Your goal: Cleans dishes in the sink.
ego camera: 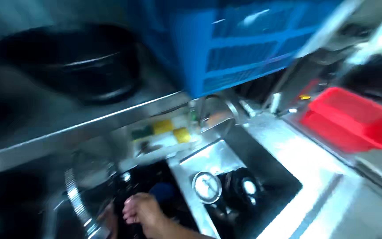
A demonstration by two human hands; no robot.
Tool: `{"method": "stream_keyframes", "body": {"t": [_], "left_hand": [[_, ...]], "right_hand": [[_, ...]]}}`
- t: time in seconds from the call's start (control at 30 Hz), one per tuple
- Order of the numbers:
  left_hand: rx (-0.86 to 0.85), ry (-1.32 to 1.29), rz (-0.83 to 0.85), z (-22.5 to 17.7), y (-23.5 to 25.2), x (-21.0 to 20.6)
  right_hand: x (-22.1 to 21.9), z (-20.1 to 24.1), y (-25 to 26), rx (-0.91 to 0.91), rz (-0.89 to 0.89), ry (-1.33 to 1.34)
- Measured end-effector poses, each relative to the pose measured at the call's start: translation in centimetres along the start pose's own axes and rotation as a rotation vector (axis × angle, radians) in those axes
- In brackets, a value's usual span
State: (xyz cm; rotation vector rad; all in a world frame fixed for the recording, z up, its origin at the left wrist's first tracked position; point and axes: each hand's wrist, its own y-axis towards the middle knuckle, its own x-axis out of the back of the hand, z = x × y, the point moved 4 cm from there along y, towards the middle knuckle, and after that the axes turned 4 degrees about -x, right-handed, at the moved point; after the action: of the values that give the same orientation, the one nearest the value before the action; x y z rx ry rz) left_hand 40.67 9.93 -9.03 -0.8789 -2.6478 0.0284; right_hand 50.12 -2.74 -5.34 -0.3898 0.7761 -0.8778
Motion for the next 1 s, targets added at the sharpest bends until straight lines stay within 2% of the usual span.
{"method": "stream_keyframes", "body": {"t": [0.07,0.13,0.2,0.27,0.37,0.5,0.67,1.0], "left_hand": [[0.046,-0.189,-0.085,-1.9,-0.3,-0.3],[0.109,-0.544,-0.006,-1.7,0.5,-0.1],[0.144,-0.697,0.09,-1.4,1.6,0.6],[0.145,-0.57,0.141,-1.4,3.2,1.4],[0.172,-0.167,0.232,-2.3,6.1,1.7],[0.078,0.104,0.242,-2.5,10.8,0.3],[0.176,0.058,0.142,-1.0,14.8,-1.5],[0.171,0.103,0.169,-0.4,15.5,-0.9]], "right_hand": [[-3.5,-2.2,1.0,-0.227,-0.023,0.321],[-6.0,-3.5,2.1,-0.232,-0.065,0.52],[-7.3,-4.1,2.6,-0.185,-0.082,0.619],[-8.0,-4.4,2.6,-0.16,-0.12,0.573],[-8.7,-5.4,1.4,-0.18,-0.147,0.499],[-8.2,-7.5,1.2,-0.224,-0.167,0.635],[-7.7,-8.0,1.4,-0.181,-0.231,0.679],[-8.3,-8.9,1.2,-0.102,-0.209,0.71]]}}
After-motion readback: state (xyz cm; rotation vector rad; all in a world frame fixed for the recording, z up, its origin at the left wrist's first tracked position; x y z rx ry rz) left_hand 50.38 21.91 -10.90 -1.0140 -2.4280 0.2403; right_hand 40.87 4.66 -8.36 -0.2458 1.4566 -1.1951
